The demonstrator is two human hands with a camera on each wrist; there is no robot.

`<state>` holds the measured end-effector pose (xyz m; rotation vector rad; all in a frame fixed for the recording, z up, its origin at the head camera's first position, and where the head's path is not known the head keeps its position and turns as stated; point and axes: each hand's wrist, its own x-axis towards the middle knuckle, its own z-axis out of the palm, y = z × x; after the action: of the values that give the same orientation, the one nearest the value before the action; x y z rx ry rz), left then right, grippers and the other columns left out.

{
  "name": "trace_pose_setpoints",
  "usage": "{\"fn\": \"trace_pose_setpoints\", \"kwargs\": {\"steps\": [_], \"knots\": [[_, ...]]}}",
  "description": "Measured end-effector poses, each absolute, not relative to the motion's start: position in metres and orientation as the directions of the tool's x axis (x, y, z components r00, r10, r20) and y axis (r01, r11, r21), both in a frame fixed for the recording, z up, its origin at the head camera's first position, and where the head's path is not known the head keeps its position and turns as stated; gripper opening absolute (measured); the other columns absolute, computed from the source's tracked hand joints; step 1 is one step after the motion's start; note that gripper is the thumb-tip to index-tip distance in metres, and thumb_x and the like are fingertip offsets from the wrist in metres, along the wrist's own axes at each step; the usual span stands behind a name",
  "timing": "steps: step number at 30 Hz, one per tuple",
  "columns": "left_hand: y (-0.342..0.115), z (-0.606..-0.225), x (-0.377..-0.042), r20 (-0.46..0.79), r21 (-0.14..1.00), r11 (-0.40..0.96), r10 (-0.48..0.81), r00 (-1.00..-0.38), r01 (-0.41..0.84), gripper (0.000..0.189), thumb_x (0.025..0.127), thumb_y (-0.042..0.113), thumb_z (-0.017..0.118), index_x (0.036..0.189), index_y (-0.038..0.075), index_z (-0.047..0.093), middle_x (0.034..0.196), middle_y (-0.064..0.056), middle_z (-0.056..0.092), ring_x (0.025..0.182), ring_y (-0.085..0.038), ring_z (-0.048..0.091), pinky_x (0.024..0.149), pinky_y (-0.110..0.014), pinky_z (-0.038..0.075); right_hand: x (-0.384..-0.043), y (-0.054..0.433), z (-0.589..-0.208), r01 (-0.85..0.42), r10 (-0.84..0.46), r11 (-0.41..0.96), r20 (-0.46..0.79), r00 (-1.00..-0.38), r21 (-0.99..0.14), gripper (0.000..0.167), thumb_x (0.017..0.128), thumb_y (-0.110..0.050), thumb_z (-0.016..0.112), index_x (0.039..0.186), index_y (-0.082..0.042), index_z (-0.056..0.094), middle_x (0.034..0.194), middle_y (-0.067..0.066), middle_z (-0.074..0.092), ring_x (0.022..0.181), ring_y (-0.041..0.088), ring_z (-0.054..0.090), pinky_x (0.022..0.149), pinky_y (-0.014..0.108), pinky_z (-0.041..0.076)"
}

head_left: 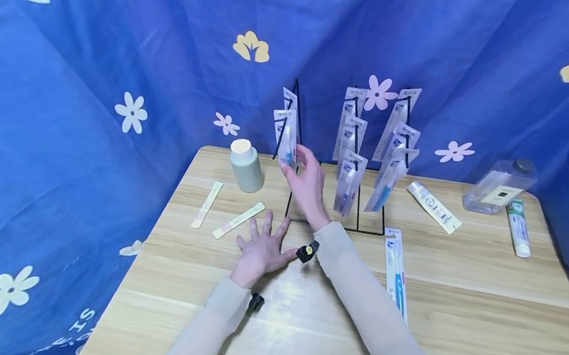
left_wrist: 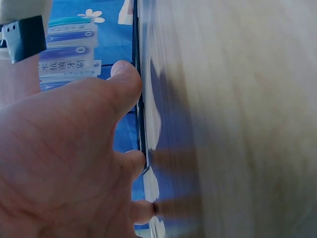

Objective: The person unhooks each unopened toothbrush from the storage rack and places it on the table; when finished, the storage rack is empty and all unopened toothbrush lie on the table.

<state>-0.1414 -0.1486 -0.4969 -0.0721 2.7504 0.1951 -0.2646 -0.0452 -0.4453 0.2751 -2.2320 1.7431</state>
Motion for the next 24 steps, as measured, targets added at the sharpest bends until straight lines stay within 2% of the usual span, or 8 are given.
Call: {"fn": "trace_pose_setpoints", "kwargs": {"steps": [9,18,24], "knots": [[-0.1486,-0.4979,-0.1408,-0.361,0.144,0.986,-0.027,-0.932,-0.085,0.092,0.087,0.080,0.051,0.162,0.046,0.010,0.173,-0.008,0.000,0.156,-0.051,0.004,0.108,-0.084,0.022,-0.2710,-0.0484,-0.4424,-0.330,0.050,0.287,0.358,-0.932,-0.899,0.048,0.088,-0.019,0.079,0.132,-0.006,0.063,0.115,0.013,0.075,0.104,0.029,0.071,0.095,0.042,0.055],[-0.1475,-0.4998,-0.1408,-0.360,0.159,0.983,-0.025,-0.933,-0.088,0.092,0.087,0.080,0.051,0.162,0.046,0.010,0.173,-0.007,-0.001,0.155,-0.052,0.001,0.108,-0.085,0.020,-0.2688,-0.0477,-0.4417,-0.341,0.067,0.316,0.379,-0.923,-0.885,0.024,0.089,-0.018,0.078,0.108,-0.006,0.068,0.098,0.011,0.077,0.090,0.026,0.069,0.077,0.036,0.048],[-0.1474,-0.4993,-0.1405,-0.355,0.154,0.984,-0.027,-0.935,-0.086,0.091,0.088,0.079,0.051,0.162,0.045,0.011,0.173,-0.008,0.001,0.155,-0.053,0.003,0.107,-0.085,0.021,-0.2671,-0.0485,-0.4416,-0.346,0.063,0.312,0.383,-0.921,-0.885,0.024,0.088,-0.016,0.079,0.106,-0.005,0.068,0.097,0.011,0.077,0.087,0.025,0.071,0.081,0.035,0.047]]}}
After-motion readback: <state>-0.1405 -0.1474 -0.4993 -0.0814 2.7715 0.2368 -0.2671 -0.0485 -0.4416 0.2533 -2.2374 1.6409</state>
